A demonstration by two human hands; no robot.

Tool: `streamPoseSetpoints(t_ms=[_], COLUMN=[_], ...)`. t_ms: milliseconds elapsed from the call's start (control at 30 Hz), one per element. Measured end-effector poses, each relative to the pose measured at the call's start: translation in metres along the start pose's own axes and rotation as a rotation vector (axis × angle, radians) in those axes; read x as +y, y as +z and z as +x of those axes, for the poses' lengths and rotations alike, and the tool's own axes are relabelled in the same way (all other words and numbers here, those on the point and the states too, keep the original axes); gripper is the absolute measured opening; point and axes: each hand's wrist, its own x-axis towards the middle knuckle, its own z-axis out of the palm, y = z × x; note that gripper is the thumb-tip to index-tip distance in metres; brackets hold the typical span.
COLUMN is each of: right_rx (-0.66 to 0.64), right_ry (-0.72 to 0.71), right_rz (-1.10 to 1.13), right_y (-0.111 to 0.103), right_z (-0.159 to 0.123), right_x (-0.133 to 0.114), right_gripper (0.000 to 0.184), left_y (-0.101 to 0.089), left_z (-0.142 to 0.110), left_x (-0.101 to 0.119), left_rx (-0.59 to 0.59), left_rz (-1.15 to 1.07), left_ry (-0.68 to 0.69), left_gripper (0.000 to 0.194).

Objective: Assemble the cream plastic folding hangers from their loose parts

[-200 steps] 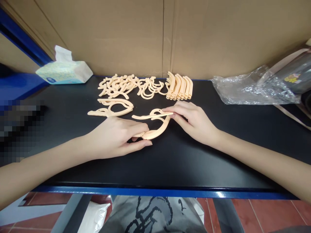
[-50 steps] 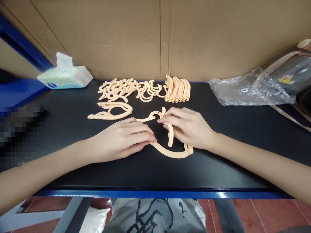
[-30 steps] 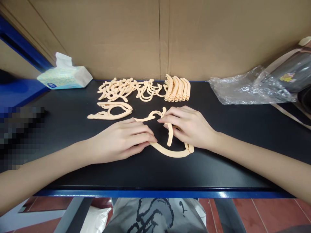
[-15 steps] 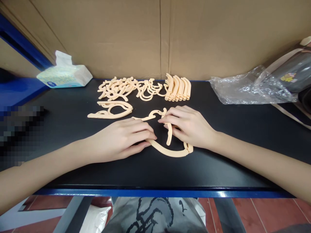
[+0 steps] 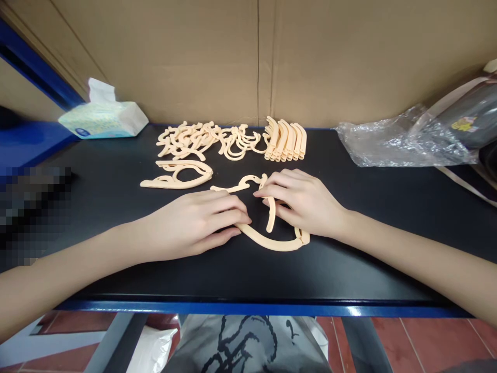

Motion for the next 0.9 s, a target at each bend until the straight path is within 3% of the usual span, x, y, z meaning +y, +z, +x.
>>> streamPoseSetpoints(t_ms=[900], right_rx=[-0.036], right_ry=[0.011], right_rz=[0.083], right_y=[0.0011], right_z=[0.0001], right_x=[0.0015], right_gripper=[0.023], left_y=[-0.0028], left_z=[0.0003], left_x=[0.0029], left_rx=[-0.039], left_rz=[0.038], left_ry=[-0.016], left_gripper=[0.021])
